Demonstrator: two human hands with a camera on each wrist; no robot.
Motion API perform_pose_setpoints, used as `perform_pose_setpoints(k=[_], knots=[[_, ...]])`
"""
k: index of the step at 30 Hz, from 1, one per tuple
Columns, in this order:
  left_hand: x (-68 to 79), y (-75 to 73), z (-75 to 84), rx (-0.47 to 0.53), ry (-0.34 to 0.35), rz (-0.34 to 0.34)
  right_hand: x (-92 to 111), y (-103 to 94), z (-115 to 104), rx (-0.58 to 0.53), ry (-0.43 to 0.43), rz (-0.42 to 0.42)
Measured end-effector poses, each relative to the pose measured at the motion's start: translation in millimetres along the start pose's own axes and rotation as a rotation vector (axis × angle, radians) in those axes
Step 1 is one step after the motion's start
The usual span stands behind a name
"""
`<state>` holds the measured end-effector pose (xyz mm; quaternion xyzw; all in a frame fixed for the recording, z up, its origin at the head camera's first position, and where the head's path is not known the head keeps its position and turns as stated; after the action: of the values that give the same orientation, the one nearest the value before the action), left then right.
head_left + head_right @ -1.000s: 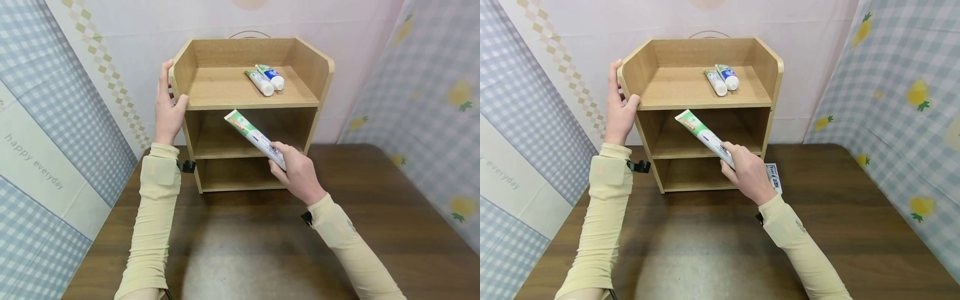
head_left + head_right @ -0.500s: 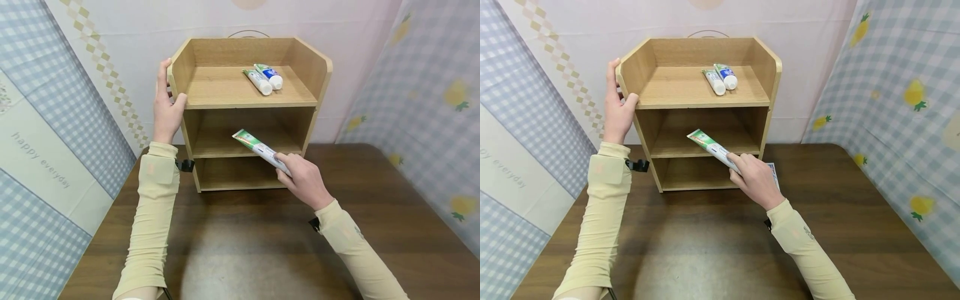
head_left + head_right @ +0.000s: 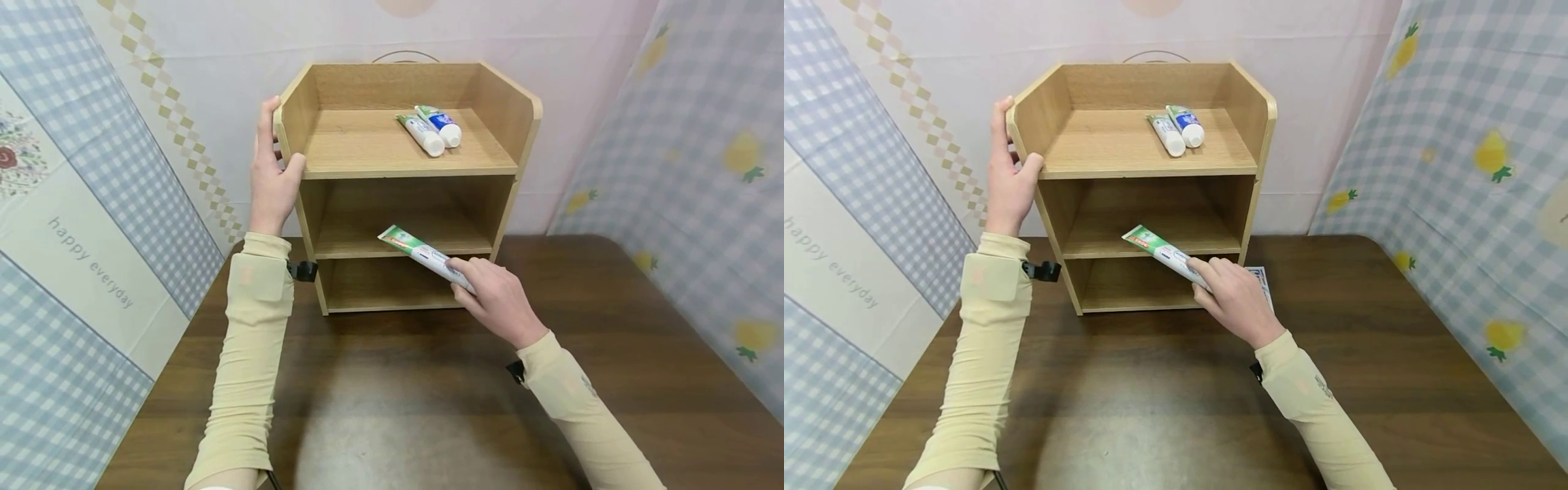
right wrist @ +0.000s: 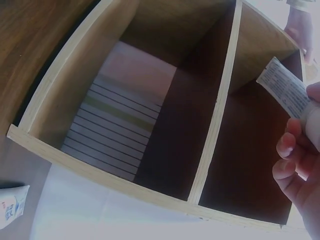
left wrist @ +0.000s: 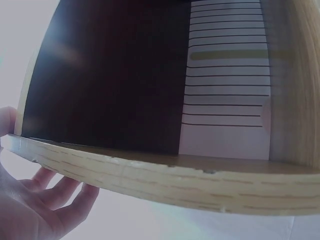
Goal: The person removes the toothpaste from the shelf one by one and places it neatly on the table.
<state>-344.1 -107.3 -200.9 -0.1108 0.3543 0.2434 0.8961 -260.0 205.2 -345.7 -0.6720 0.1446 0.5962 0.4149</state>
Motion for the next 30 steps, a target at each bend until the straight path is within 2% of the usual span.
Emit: perform_pose_setpoints(k=[5,13,19,23,30], knots=[[-2.3,2.2,-3.3,-0.005,-0.013,-0.009,7.7,-6.8,-0.6,0.015,0.014,-0.037],[-10.0,6.5,-19.3,0.006,0.0,-0.002,22.0,-22.3,2.5,0.052,-0.007,-0.08],[-9.8,6.9,-23.0,0.009,-0.004,0.002,34.3,-33.3,7.3,0.058,-0.002,-0.1],[-7.7,4.9,-19.1,0.008,-0.005,0.007,40.2,-41.0,13.6,0.065,0.009,-0.101],[1.1,0.9,-0.8,0.007,-0.007,0.004,45.6,-57.3,25.5,0.077,0.013,-0.094]])
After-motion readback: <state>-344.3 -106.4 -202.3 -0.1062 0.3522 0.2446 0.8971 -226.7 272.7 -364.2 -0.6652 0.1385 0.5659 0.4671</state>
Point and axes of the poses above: each hand's wrist, its own x-axis away from the middle knuckle, its own y-axis out of the palm, z = x × y, the point moved 2 cm from there along -x, towards the middle knuckle, and after that the axes turned 15 degrees about z, right-handed, at the moved point
